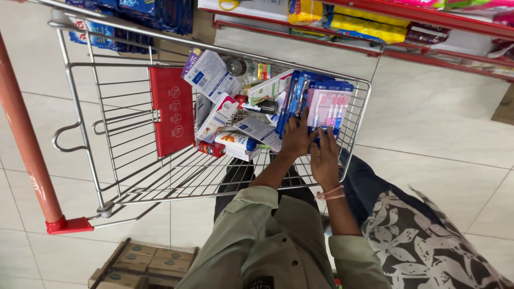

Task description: The person is selecting various snack bags and hygiene products from the shelves and organizing them in a shopping cart.

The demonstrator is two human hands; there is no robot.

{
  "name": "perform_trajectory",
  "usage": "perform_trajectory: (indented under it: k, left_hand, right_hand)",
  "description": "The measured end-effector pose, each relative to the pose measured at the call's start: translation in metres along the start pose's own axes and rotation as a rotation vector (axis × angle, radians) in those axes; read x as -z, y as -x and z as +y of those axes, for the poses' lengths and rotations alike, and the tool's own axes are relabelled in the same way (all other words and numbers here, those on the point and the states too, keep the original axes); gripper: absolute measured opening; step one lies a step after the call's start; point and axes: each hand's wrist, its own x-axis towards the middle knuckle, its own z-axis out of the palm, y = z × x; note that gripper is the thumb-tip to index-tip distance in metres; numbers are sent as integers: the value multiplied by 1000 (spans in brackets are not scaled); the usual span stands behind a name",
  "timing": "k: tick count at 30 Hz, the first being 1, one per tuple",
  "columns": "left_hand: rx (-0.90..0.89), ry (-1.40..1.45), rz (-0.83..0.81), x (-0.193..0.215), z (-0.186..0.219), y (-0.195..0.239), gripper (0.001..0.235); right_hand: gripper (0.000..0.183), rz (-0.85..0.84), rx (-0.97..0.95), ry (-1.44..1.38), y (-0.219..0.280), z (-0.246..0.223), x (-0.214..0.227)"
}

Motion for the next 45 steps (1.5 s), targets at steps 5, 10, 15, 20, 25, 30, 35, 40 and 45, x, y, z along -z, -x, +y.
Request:
perform_trajectory:
  k: [5, 10, 15, 20, 25, 30, 35, 40, 45]
  left_hand:
    - [-105, 119, -21, 25, -22, 5, 93]
    - [-131, 483, -30, 74, -82, 28, 44]
    - [46, -107, 294, 108, -164, 32, 45]
    - [210, -232, 185, 70, -235, -8, 54]
    - [330, -192, 99, 81, -193, 3, 58]
    - [249, -163, 112, 71, -194, 15, 47]
    - [243, -151, 68, 83, -191, 24, 51]
    - [111, -252, 11, 130, -131, 55, 71]
    - [-178, -179, 168, 130, -116, 69, 88]
  right_hand:
    - [55, 9, -47, -6, -1, -15, 8]
    - [56, 30, -54, 36, 3, -32, 16]
    - [45, 175, 131, 87, 10, -81, 22]
    - [42, -67, 123, 171, 9, -82, -17]
    - [50, -296, 33, 349, 10, -62, -54]
    - [31, -272, -1, 420, 7, -31, -82]
    - [26, -219, 87, 408, 4, -38, -72]
    - [16, -214, 46, 311, 3, -71, -52]
    - [17, -95, 220, 286, -1, -121, -20]
